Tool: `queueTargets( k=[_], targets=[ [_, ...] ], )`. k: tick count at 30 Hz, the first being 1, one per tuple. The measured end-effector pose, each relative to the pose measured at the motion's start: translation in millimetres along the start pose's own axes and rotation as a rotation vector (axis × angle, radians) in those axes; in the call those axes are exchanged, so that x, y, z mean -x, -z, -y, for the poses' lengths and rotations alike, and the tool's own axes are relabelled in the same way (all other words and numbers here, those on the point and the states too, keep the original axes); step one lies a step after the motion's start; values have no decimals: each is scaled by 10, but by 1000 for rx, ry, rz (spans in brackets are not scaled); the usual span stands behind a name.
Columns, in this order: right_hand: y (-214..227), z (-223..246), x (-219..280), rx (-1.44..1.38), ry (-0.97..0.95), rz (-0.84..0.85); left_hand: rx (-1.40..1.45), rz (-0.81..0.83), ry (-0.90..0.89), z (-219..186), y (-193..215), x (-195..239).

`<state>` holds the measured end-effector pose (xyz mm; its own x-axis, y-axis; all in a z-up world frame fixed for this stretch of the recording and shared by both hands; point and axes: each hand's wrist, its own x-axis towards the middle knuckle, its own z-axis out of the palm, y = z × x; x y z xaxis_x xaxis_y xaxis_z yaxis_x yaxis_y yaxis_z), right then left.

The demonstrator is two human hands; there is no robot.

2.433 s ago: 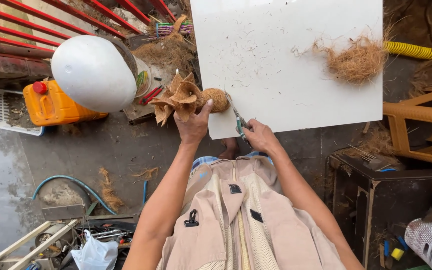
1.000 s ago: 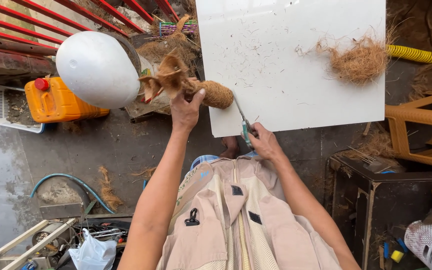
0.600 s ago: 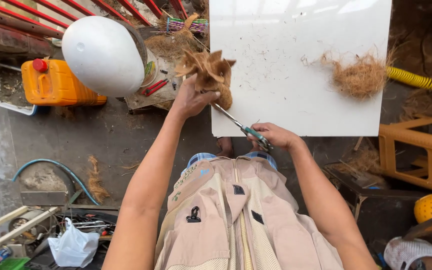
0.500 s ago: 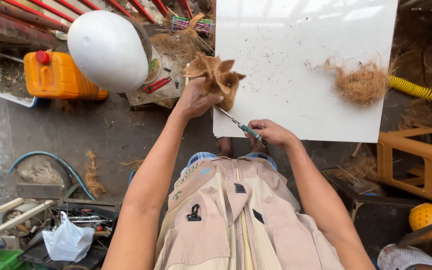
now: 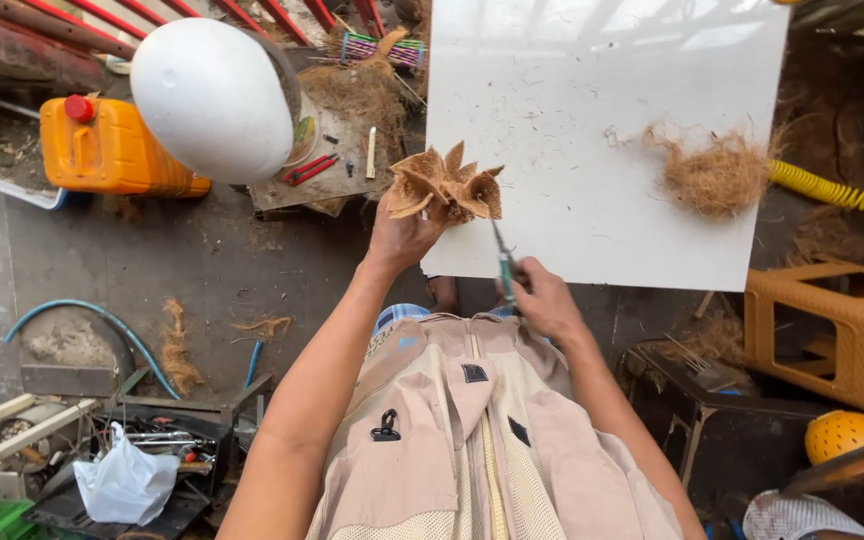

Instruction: The person uses shears to trim the fibrous husk of a coconut held in the left hand. The person repeatedly rotates the coconut to trim the fibers evenly, with trimmed pieces falling onto a white board below.

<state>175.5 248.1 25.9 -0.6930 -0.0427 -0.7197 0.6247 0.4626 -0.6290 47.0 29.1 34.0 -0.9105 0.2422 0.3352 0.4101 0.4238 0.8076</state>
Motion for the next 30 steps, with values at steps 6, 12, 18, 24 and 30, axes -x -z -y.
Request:
queueTargets(
  k=[6,12,18,24,30],
  targets=[
    [-291,-157,-342,128,67,-142,-675,-56,-576,-53,29,5],
    [-188,0,-112,-54,111,-142,-256,10,-230,-253,168,-39],
    [-138,55,-74,-89,165,-91,-159,20,-158,-60,147,47],
    [-72,-77,-112,-142,144,-103,-249,37,-179,30,33,130],
    [-82,4,-117,-93,190,-86,-642,96,-406,56,84,154]
  ],
)
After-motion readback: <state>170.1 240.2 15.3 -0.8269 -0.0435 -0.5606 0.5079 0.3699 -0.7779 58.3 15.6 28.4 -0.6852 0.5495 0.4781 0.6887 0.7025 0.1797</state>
